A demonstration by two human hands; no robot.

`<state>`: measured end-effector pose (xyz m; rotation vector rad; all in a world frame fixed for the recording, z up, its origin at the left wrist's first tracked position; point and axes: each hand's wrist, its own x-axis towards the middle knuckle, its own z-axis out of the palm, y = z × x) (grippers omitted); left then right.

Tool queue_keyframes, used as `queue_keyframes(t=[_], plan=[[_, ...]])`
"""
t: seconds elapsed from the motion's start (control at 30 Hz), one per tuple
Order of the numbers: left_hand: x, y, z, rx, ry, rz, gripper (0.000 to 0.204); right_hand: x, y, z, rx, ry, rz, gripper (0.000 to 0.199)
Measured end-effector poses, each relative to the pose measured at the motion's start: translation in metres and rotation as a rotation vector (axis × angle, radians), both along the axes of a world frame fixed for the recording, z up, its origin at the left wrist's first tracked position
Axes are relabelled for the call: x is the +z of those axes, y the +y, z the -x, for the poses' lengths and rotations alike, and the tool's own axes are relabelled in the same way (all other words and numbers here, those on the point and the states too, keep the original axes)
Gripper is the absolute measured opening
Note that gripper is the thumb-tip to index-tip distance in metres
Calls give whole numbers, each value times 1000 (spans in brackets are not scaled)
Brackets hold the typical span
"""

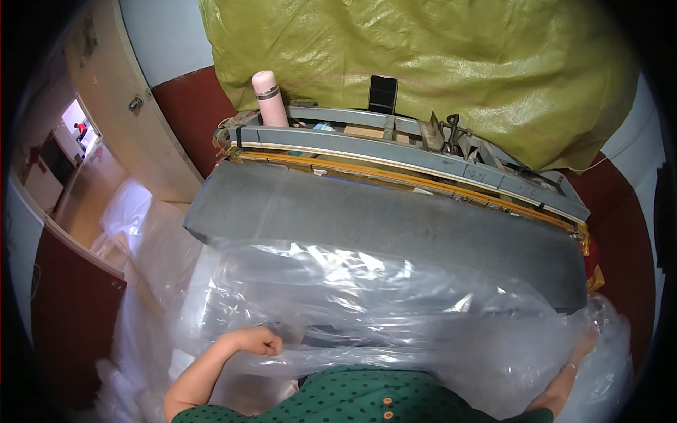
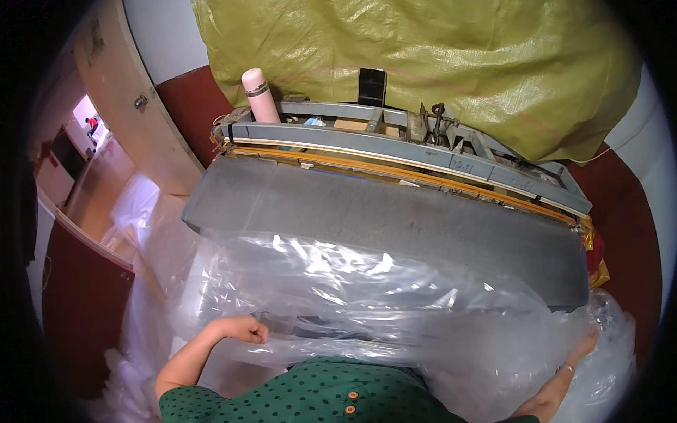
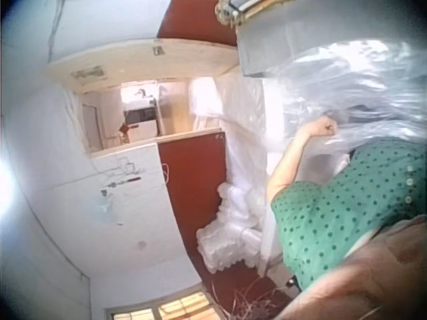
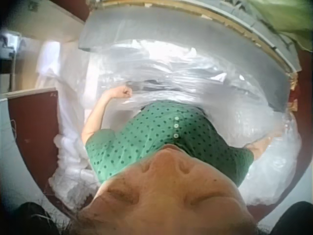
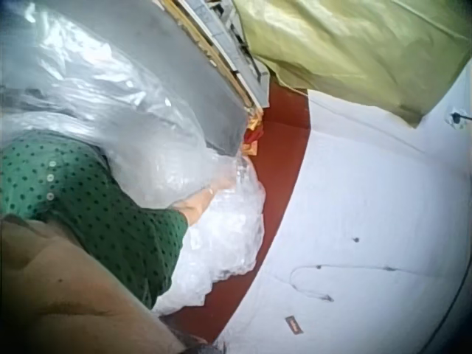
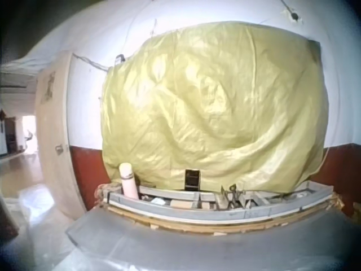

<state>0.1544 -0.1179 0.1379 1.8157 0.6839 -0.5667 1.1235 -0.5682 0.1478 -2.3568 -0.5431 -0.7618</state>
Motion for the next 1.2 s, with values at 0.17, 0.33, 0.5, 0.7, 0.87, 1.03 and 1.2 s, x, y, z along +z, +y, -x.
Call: queue_keyframes(t=[0.17,0.33,0.5,0.7,0.87,1.03,1.2], plan=[[-8,4,77,115,361,-273,23,-20,-6,87,-212,406,-164,38],[-15,94,205,246,641,-690,37,-24,104,34,298,191,-76,32],[226,217,109,573,480,-1843,19,14,235,76,487,330,-217,30],[343,237,9,1092,-924,-2113,27,17,294,56,233,209,-160,36],[121,295,54,860,-29,-1691,78,12,291,66,-184,182,233,35],[45,301,9,1072,425,-1187,78,6,191,22,-324,225,413,40],[24,353,48,948,51,-1155,57,5,207,37,-321,12,434,35]])
